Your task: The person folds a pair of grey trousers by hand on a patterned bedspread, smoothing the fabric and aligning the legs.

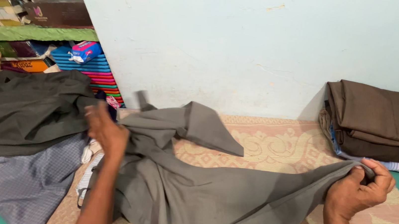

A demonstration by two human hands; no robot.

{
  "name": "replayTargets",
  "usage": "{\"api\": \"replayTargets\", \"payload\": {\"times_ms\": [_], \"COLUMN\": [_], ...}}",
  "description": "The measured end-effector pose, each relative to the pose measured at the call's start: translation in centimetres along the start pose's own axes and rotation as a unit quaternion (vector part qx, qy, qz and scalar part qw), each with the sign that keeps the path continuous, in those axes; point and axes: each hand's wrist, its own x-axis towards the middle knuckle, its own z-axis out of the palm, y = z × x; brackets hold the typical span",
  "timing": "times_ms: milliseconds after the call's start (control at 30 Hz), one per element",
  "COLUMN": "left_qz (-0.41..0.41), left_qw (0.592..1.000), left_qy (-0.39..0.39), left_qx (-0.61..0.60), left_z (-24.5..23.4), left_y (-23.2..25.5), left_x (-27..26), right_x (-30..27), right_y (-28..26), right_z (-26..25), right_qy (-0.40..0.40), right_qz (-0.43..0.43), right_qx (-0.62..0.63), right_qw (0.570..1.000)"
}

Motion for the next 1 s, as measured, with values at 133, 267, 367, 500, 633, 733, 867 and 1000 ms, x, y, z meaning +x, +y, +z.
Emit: {"api": "replayTargets", "payload": {"times_ms": [133, 267, 367, 500, 633, 733, 867, 1000], "left_qz": [0.114, 0.168, 0.171, 0.199, 0.099, 0.14, 0.176, 0.176], "left_qw": [0.899, 0.712, 0.667, 0.679, 0.807, 0.898, 0.916, 0.722], "left_qy": [-0.299, -0.6, -0.681, -0.701, -0.582, -0.41, -0.279, -0.569], "left_qx": [-0.298, -0.324, -0.25, -0.09, 0.017, -0.073, -0.226, -0.353], "left_z": [-3.0, -4.1, -3.0, -0.1, 0.9, -1.0, -7.1, -15.2], "left_y": [6.7, 12.6, 13.0, 10.8, 9.5, 10.8, 12.8, 11.6], "left_x": [-1.9, -5.2, -6.4, -7.5, -5.7, -3.7, -3.8, -8.1], "right_x": [-0.1, 0.2, 0.4, 0.5, 0.7, 0.5, 0.9, 0.5], "right_y": [0.3, 0.4, 0.0, -0.8, -1.5, -1.8, -1.4, -0.2], "right_z": [0.0, -0.1, -0.3, -0.1, 0.0, 0.3, 0.6, 1.2], "right_qy": [-0.002, 0.003, 0.006, 0.012, -0.021, -0.074, -0.067, -0.049], "right_qz": [-0.014, -0.029, -0.026, -0.008, -0.007, -0.017, -0.046, -0.033], "right_qx": [0.006, -0.007, -0.01, 0.001, 0.023, 0.042, 0.001, -0.027], "right_qw": [1.0, 1.0, 1.0, 1.0, 1.0, 0.996, 0.997, 0.998]}}
